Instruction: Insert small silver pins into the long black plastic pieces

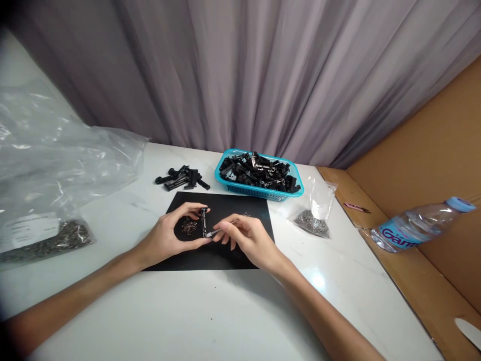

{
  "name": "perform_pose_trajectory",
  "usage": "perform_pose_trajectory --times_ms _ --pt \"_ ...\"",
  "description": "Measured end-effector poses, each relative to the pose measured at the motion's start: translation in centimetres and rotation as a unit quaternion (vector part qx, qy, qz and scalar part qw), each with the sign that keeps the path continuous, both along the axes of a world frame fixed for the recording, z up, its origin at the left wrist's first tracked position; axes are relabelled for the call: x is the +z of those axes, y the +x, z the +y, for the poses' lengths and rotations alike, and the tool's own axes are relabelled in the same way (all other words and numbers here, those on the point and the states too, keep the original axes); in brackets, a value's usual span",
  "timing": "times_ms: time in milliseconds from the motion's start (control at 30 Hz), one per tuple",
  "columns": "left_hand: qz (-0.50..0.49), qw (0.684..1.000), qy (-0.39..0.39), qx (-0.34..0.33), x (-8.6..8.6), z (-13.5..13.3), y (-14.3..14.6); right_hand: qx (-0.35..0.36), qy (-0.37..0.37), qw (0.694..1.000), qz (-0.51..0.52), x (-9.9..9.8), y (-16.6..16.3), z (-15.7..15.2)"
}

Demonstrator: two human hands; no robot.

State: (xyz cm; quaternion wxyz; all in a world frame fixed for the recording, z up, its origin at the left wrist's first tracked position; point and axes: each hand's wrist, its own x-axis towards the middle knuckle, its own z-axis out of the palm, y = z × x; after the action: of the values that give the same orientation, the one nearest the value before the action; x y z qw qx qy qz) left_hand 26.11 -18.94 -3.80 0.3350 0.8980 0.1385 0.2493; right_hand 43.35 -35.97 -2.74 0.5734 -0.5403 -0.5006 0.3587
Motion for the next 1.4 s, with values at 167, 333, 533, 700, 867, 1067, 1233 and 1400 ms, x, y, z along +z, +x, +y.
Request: perform_pose_trajectory --times_ms 167,333,533,700,867,1067,1233,1400 --pt "-0.02 0.999 0.028 0.005 -0.1 0.1 -0.1 0.022 0.011 1.0 -0.002 -0.2 0.0 -0.1" --pt "-0.038 0.999 0.033 0.018 0.0 0.2 0.0 0.026 0.028 0.999 0.008 -0.3 -0.4 0.0" --pt "-0.05 0.997 0.056 0.016 -0.1 0.3 -0.3 0.023 0.032 0.999 -0.01 -0.5 -0.7 0.1" --pt "-0.014 1.0 -0.009 0.012 0.5 0.0 0.3 -0.008 0.041 0.999 -0.022 0.2 -0.7 0.0" --pt "0.022 0.997 -0.073 -0.019 1.2 0.1 0.9 -0.176 0.098 0.975 -0.09 1.2 1.4 0.0" --pt "0.035 0.998 -0.04 -0.037 0.8 0.6 0.6 -0.202 0.032 0.95 -0.235 1.2 5.9 -0.6" --pt "0.042 0.999 0.004 -0.022 0.7 0.7 0.5 -0.072 -0.061 0.906 -0.412 1.9 7.2 -2.1" --pt "0.054 0.997 0.054 -0.007 0.9 0.7 0.5 -0.096 -0.064 0.874 -0.471 0.9 7.2 -1.8"
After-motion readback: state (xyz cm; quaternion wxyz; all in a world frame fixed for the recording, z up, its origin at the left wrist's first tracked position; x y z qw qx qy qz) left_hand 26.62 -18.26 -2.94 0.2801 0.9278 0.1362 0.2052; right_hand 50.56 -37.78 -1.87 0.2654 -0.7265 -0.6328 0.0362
